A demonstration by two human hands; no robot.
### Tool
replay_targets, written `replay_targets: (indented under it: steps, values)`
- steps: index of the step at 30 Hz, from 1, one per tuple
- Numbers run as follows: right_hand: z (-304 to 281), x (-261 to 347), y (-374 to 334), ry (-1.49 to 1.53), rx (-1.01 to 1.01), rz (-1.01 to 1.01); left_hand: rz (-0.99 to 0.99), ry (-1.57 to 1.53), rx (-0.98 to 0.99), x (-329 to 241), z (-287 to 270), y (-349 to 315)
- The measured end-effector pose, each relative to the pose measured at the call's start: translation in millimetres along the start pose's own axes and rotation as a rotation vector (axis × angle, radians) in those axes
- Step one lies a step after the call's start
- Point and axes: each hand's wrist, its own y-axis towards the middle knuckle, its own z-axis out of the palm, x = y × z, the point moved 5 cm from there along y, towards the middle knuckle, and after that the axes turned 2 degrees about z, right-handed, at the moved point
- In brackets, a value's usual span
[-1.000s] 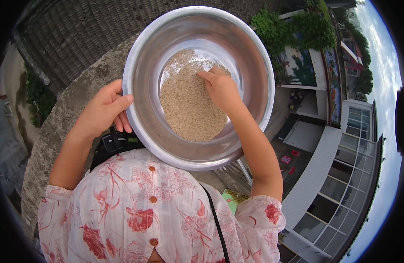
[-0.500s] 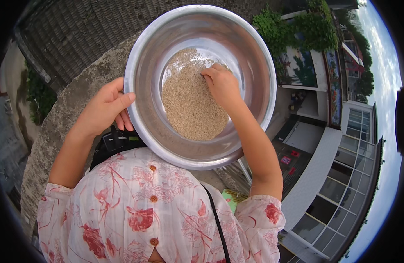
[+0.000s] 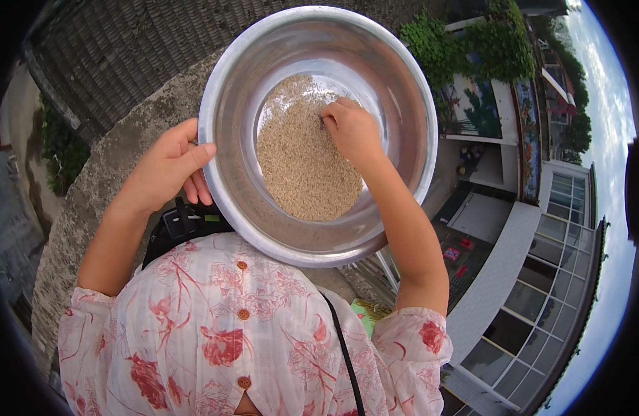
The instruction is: The person holds a metal bowl containing grains and uses their right hand to pick out small debris or unwanted particles, dropping them out of the bowl. The person continues this sorting process while standing on a rooftop.
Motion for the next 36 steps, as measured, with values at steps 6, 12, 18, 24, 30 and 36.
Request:
replay_targets:
  steps: [6,12,18,24,30,36]
  values:
    - [4.0,7.0,4.7,-0.141,0.033,-0.087,0.002,0.001,0.006,-1.1,0.4,0.1]
    - [8.3,7.6,9.6,-0.244,0.097,-0.127,0.012,0.015,0.005,-1.8,0.4,0.3]
    - [6.0,0.3,10.4,-0.013,0.115,0.008,-0.002,0.024,0.006,-1.2,-0.6,0.3]
    - [-6.0,-23.1,-10.2,1.091,0.332,0.618,-0.018,0.019,-0.006,-1.9,-0.8,0.1]
    - [-12.0,-26.4,-21.5,1.561,0.278,0.660,-0.024,0.004,-0.005,-1.9,-0.4,0.7]
    - [-42.7,-43.7,-26.7,1.803,0.054,0.543,-0.040,0.020,-0.036,1.1,-0.8,0.0]
